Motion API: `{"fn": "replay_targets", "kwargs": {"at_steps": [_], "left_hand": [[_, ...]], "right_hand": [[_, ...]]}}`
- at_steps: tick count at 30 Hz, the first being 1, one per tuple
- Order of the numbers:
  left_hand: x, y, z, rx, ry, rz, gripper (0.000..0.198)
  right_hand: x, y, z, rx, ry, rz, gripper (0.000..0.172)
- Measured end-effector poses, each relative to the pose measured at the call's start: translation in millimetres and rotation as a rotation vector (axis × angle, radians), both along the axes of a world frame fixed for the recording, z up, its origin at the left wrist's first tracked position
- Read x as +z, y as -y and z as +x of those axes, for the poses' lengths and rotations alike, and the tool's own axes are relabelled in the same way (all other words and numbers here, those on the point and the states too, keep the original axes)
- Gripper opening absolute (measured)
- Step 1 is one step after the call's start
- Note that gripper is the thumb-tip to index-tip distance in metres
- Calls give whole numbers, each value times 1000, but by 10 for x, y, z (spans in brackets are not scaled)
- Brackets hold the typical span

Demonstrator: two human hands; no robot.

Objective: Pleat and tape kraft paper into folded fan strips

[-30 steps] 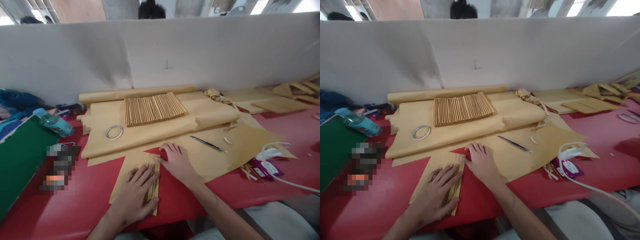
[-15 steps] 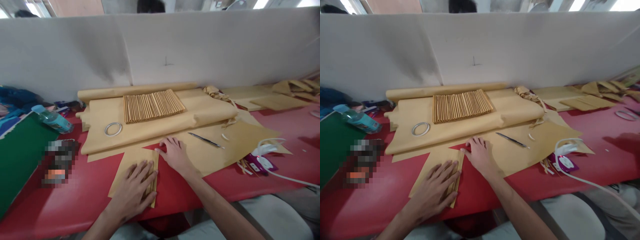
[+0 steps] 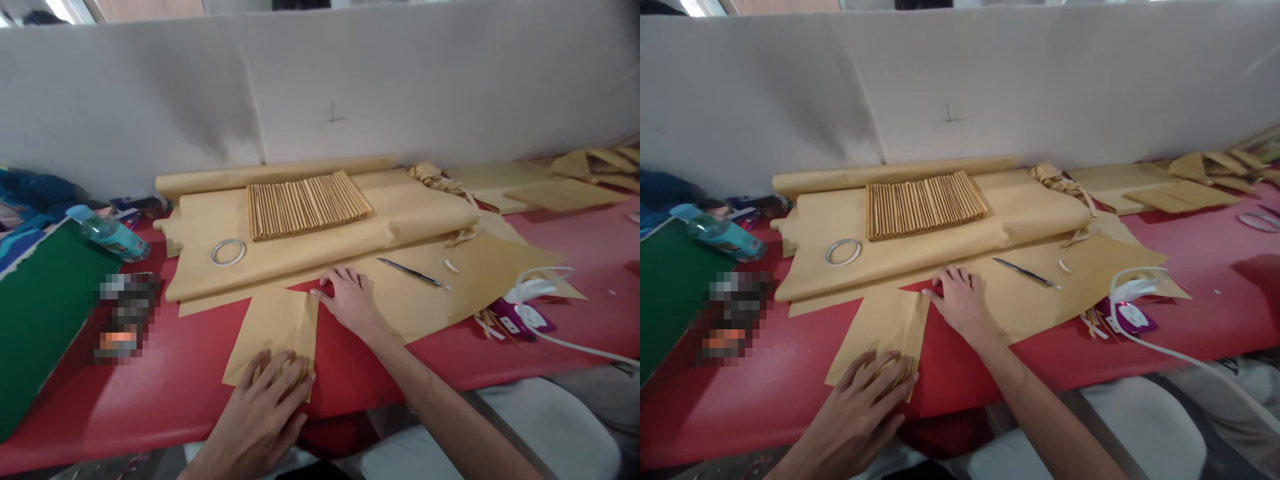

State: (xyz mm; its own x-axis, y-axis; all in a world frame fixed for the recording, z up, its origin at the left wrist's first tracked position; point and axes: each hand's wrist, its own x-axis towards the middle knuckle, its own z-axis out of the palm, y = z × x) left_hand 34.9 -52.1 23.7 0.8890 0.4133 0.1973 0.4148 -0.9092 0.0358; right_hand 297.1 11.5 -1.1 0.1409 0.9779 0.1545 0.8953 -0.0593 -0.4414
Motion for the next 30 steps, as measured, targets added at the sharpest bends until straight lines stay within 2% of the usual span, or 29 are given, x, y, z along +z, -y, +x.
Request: {"fn": "replay_targets", "kwargs": {"at_steps": [7, 11, 12, 15, 18, 21, 23, 25, 26, 30], "left_hand": [[-102, 147, -193, -24, 0, 72, 53], [-250, 252, -183, -18, -27, 146, 59], [-304, 301, -148, 14, -23, 154, 60], [-461, 445, 32, 221, -5, 110, 62], [-514, 465, 206, 258, 46, 84, 62], [-395, 266, 198, 276, 114, 51, 54], [-254, 21, 83, 315, 98, 39, 60], [-118, -260, -52, 403, 3, 37, 72], [-66, -392, -106, 403, -47, 32, 73], [10, -722, -165, 254, -75, -8, 50]], "right_hand": [[3, -3, -11, 10, 15, 5, 26], [59, -1, -21, 34, 71, 22, 23], [90, 11, -35, 69, 81, 23, 23], [204, 100, -123, 220, 70, 1, 23], [279, 251, -248, 321, 29, -45, 26], [281, 382, -334, 411, 23, -62, 31], [274, 431, -358, 461, 42, -55, 26], [281, 456, -373, 475, 47, -57, 20], [288, 465, -383, 469, 42, -58, 19], [276, 488, -469, 483, 29, -34, 21]]}}
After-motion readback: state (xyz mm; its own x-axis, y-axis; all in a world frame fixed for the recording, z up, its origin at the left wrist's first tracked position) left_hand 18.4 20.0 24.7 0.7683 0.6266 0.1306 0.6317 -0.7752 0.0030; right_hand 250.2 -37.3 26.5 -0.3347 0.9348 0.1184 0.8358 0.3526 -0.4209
